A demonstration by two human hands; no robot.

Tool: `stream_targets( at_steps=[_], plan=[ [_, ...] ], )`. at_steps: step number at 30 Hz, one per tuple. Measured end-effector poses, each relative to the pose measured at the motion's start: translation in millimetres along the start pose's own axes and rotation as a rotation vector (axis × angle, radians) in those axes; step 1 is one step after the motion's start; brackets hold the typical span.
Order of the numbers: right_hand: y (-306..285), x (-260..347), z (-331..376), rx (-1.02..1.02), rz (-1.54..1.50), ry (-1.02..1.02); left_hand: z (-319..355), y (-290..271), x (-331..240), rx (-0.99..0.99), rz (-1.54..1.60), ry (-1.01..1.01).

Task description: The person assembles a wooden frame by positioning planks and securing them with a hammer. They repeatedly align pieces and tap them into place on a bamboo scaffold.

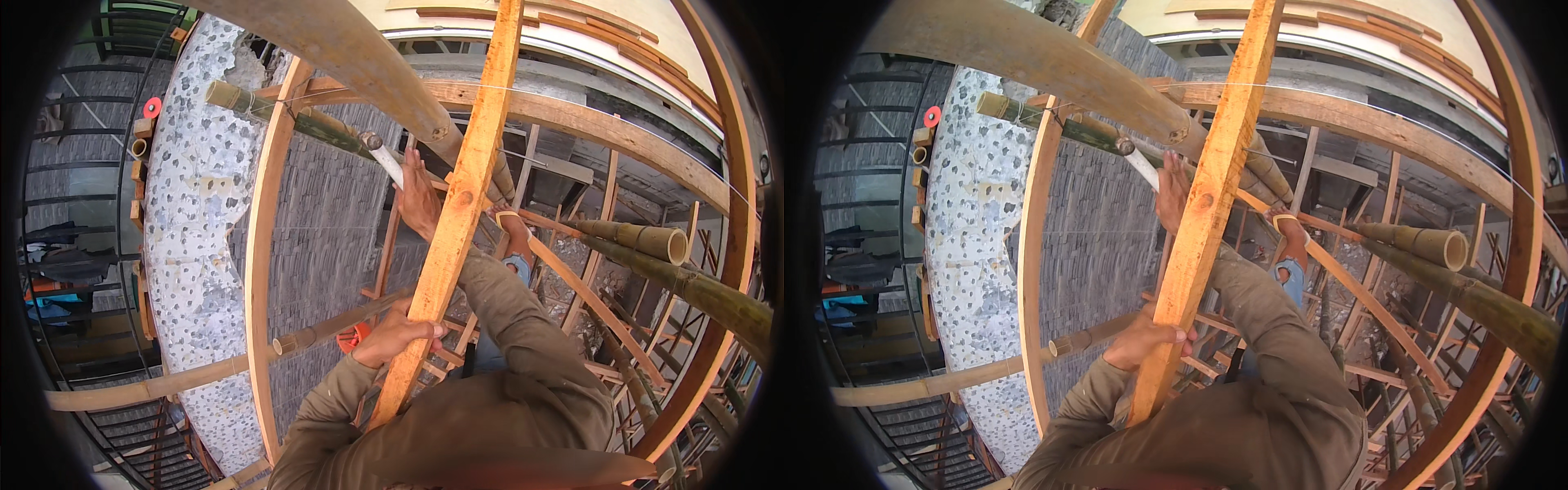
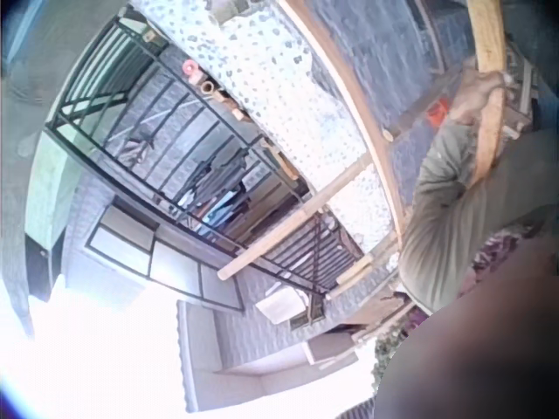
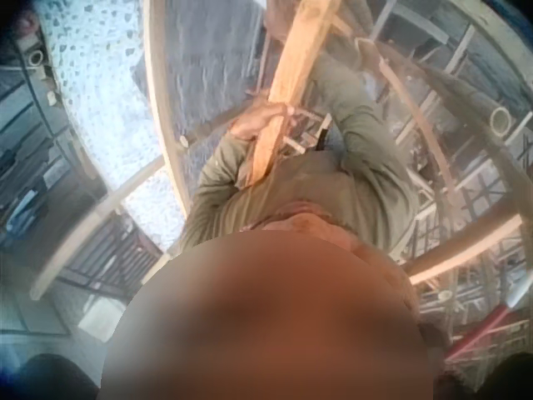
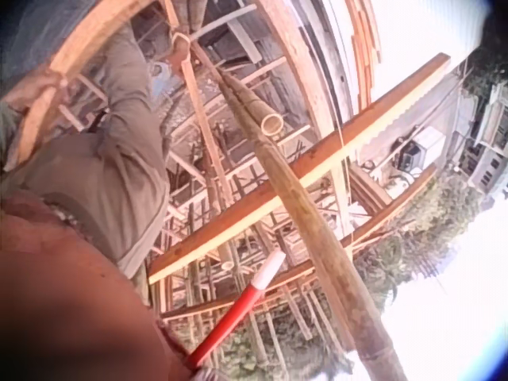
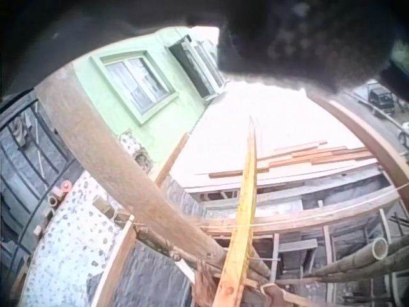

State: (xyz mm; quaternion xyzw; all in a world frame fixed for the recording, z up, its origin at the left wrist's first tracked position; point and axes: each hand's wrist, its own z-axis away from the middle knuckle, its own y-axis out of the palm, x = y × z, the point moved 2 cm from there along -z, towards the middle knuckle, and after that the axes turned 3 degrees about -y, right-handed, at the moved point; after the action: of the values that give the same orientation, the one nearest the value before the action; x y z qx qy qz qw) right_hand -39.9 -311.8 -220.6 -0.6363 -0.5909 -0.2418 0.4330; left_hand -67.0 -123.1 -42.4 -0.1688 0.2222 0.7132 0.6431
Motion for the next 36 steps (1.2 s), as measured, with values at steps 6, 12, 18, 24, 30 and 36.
stream_targets(
  at_steps=[6, 12, 18, 24, 30, 36],
  plan=[
    [-18.6, 11.0, 155.9, 0.239, -0.572, 0.451, 1.5, -12.1, 0.4, 0.046, -0.012, 0.000],
    [-18.7, -17.5, 296.4, 0.382, -0.303, 0.712, 2.9, -27.0, 9.4, 0.039, -0.034, -0.036],
    [-10.6, -87.4, 403.0, 0.461, -0.142, 1.173, 0.8, -34.1, 10.6, 0.068, -0.053, -0.073],
    [-17.0, -104.2, 451.0, 0.271, -0.074, 1.255, -2.6, -40.6, 8.8, 0.176, 0.015, -0.082],
    [-28.9, -111.3, 473.8, 0.319, -0.134, 1.349, -3.5, -32.2, 2.3, 0.195, 0.005, -0.075],
    [-20.6, -116.7, 483.0, 0.227, -0.203, 1.434, -8.8, -30.3, -1.0, 0.183, -0.071, 0.002]
  ],
)
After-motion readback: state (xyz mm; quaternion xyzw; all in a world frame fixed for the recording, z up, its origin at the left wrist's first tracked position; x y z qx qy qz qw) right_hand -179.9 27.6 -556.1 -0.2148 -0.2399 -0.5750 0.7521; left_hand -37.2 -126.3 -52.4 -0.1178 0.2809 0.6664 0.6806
